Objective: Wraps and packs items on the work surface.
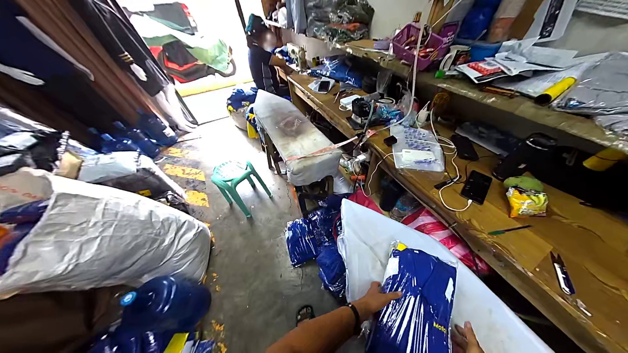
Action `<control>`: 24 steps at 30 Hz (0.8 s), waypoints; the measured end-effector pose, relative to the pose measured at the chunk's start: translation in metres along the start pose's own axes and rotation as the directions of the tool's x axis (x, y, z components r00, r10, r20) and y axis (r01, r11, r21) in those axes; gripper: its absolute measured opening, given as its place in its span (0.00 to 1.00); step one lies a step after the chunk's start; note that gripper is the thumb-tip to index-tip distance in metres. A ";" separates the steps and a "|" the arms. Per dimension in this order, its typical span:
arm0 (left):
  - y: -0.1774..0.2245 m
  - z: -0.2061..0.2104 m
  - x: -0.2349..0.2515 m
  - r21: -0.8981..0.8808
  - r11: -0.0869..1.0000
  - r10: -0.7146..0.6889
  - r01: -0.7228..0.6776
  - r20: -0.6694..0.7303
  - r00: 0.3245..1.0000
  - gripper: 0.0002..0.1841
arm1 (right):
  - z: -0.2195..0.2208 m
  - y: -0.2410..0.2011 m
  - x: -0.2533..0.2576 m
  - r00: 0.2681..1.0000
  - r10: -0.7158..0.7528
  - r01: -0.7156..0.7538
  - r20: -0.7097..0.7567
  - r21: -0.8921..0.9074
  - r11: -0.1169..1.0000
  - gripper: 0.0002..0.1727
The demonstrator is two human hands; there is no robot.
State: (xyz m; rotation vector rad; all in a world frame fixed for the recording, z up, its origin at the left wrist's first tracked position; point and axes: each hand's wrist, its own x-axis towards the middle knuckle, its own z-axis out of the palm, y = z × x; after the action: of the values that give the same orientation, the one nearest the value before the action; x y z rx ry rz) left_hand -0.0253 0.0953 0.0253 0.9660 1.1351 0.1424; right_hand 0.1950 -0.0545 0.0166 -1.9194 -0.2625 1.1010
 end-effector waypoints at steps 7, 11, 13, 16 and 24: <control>0.017 -0.070 -0.009 -0.102 0.995 0.028 -0.010 0.174 0.984 0.44 | 0.122 -0.036 0.002 0.977 -0.214 0.210 -0.023 -0.116 0.971 0.42; 0.004 -0.170 -0.017 -0.312 0.950 0.013 0.023 0.115 0.993 0.45 | 0.224 -0.065 -0.023 0.978 -0.206 0.210 0.046 -0.239 0.948 0.41; 0.001 -0.221 -0.027 -0.428 0.903 0.010 0.021 0.070 0.998 0.40 | 0.280 -0.086 -0.027 0.965 -0.234 0.262 0.118 -0.369 0.892 0.39; -0.026 -0.278 -0.037 -0.562 0.826 -0.086 0.038 -0.060 0.994 0.35 | 0.356 -0.099 -0.026 0.942 -0.171 0.313 0.290 -0.562 0.766 0.37; -0.131 -0.345 -0.043 -0.770 0.595 -0.495 0.228 -0.128 0.860 0.30 | 0.482 -0.020 -0.001 0.851 0.282 0.239 0.444 -0.804 0.544 0.37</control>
State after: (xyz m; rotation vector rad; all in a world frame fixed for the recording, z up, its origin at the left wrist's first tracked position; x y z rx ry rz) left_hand -0.3724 0.1914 -0.0657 -0.0541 1.3993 0.4059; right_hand -0.1768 0.2404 -0.0725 -2.3674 -1.3191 1.7241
